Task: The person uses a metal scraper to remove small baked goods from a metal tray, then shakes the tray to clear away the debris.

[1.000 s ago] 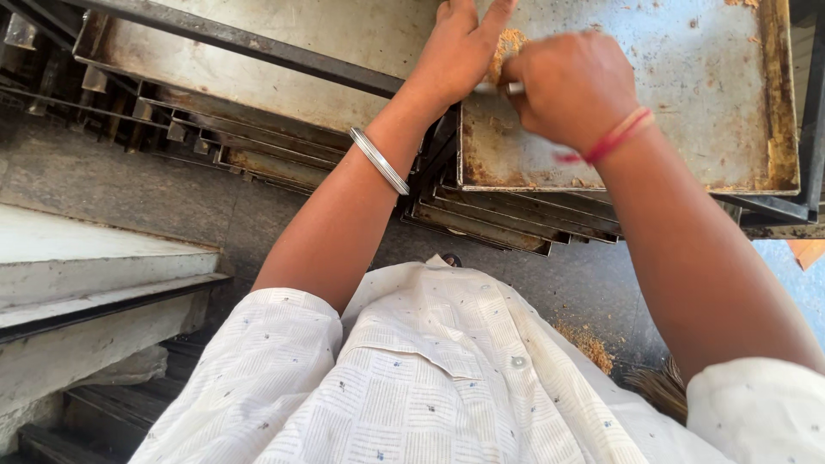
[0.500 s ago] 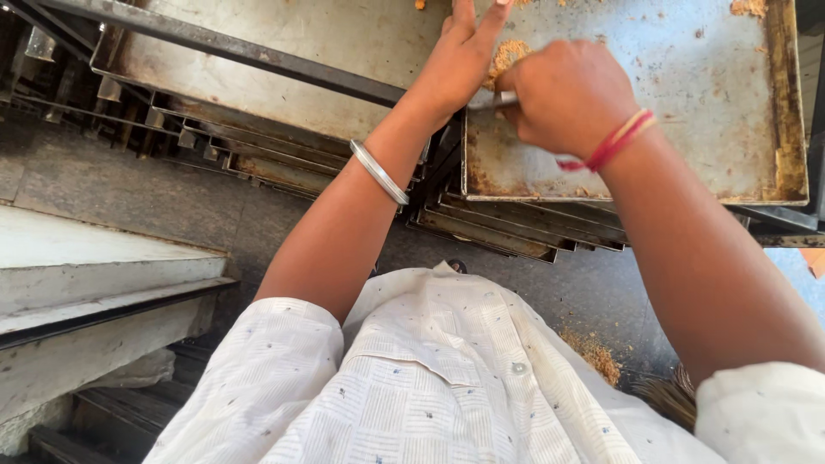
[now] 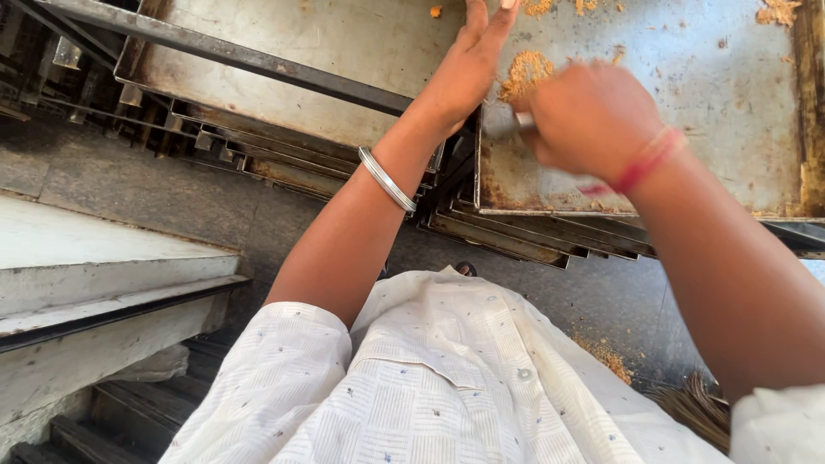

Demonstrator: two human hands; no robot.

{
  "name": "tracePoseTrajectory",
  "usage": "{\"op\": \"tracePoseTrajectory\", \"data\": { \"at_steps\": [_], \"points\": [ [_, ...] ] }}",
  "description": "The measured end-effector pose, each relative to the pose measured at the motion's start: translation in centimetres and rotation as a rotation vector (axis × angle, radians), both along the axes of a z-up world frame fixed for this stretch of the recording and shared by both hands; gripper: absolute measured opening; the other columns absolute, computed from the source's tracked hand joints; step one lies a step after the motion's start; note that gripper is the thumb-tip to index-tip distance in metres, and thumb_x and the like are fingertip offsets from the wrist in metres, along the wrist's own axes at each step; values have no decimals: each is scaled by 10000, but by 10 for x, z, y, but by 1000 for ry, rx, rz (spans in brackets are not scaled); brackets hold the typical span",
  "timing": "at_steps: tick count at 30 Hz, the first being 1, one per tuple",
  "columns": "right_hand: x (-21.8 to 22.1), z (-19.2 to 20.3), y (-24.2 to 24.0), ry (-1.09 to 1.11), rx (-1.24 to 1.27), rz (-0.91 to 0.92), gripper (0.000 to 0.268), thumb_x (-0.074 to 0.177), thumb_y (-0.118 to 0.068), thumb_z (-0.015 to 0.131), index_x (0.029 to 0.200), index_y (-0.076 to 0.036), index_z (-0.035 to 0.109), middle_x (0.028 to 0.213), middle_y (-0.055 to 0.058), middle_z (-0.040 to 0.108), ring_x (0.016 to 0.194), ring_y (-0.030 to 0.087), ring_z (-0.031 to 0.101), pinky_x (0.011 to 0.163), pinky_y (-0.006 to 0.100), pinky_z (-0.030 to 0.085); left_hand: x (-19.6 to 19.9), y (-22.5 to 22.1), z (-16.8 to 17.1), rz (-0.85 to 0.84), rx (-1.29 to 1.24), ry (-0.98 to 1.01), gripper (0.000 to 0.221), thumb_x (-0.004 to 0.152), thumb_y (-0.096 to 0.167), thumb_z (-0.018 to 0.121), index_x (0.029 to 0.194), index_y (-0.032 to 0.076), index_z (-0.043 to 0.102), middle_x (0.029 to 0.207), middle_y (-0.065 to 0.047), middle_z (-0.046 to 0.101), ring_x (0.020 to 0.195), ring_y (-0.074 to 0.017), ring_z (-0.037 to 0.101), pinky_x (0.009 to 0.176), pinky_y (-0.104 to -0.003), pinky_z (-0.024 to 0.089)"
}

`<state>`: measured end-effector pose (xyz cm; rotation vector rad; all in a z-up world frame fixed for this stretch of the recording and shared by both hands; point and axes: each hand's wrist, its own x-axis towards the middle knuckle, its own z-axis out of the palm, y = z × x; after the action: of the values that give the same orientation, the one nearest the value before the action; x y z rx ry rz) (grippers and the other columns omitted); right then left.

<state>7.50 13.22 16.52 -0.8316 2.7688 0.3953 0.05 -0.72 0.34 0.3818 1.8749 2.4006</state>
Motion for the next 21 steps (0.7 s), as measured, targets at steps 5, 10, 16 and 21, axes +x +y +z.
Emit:
{"op": "tracePoseTrajectory", "data": {
  "at_steps": [5,10,16,21],
  "points": [
    [22,5,13,-42,-17,13,203,797,-251,714,981,-228,798,797,129,745,794,347,733,735,485,585,-3,5,-10,44,-49,30,894,1069,660,385,1670,118,5,1760,-228,111,1636,-365,102,1297,-493,195],
    [6,2,-2,42,6,-68,179,874,-264,689,1010,-222,798,811,148,735,757,367,720,676,481,574,-3,5,-10,44,-12,102,838,1095,637,395,1701,127,123,1764,-214,210,1660,-372,186,1337,-488,227],
    [35,13,31,-68,9,-28,210,818,-288,689,990,-266,807,785,129,739,766,347,728,688,475,583,7,2,-1,56,-124,126,832,1104,593,412,1700,109,90,1776,-235,166,1659,-375,113,1328,-457,195],
    [18,6,65,-14,-21,-95,184,865,-318,668,971,-248,800,830,92,761,756,324,733,688,460,578,11,1,16,104,-140,44,1014,1059,477,566,1625,-20,-113,1729,-287,55,1625,-369,78,1289,-424,170]
  ]
}}
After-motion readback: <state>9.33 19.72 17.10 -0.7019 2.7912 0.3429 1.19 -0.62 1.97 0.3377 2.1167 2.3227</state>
